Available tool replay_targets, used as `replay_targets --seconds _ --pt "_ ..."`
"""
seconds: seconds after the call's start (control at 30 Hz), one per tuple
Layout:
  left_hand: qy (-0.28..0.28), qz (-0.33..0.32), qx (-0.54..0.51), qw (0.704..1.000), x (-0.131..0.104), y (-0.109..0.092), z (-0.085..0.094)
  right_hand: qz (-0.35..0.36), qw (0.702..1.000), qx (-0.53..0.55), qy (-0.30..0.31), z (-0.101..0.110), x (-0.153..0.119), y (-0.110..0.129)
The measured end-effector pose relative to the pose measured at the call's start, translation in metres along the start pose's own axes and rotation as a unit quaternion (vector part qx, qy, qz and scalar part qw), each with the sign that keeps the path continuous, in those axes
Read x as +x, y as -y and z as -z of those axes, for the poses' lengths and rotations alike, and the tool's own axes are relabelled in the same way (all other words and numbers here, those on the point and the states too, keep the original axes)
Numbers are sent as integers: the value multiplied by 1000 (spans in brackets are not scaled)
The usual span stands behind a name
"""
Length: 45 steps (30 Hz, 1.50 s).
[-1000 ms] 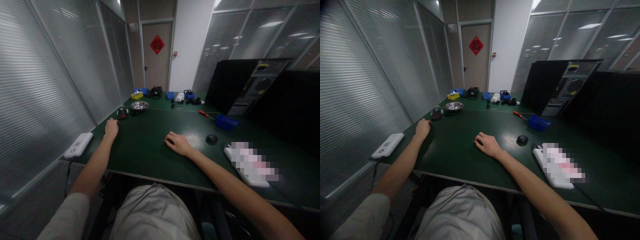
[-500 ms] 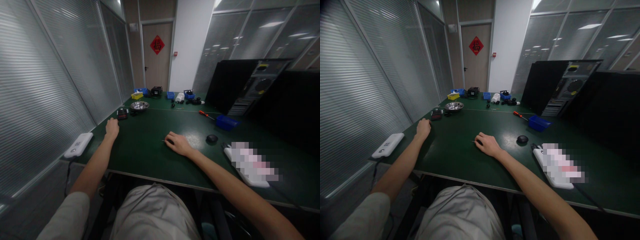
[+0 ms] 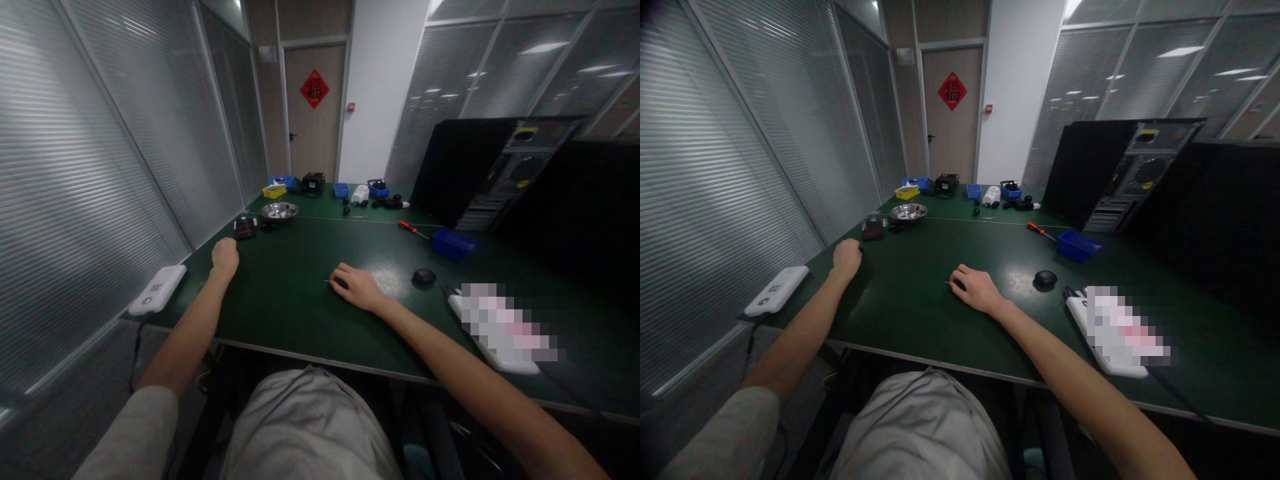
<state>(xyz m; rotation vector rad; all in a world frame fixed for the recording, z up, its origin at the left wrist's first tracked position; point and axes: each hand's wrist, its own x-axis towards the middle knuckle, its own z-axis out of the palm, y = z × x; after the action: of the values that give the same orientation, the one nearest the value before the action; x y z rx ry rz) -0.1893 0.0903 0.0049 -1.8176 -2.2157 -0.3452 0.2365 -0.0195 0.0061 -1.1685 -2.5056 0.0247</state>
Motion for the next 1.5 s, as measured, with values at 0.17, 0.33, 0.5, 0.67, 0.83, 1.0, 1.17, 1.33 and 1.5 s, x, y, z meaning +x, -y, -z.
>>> replay_targets --seconds 0.17,0.33,0.5,0.67,0.83,1.0,1.17,1.33,1.5 --pt "9 5 24 1000 -1 -3 0 4 1000 0 -1 -1 0 0" --pt "-12 -6 -26 1000 -5 -3 1 -1 1000 1 0 0 0 0" --pt "-48 -119 -182 975 -16 -36 18 -5 1000 2 -2 -1 0 -1" --pt "41 -358 -397 844 -58 -112 34 -22 1000 -1 -10 -2 0 -2" --pt "135 -476 -442 748 -95 -152 33 -46 999 -10 -26 -2 1 -2" --pt "127 -451 -465 751 -98 -151 28 -36 999 -13 -19 -3 1 -1" --pt "122 -437 -448 770 -96 -151 27 -27 999 -16 -15 -4 1 -2" --pt "137 -443 -440 769 -93 -149 26 -7 1000 -9 -17 -4 1 -1" --pt "135 -432 -469 758 -92 -149 26 4 999 21 -27 -3 2 1"
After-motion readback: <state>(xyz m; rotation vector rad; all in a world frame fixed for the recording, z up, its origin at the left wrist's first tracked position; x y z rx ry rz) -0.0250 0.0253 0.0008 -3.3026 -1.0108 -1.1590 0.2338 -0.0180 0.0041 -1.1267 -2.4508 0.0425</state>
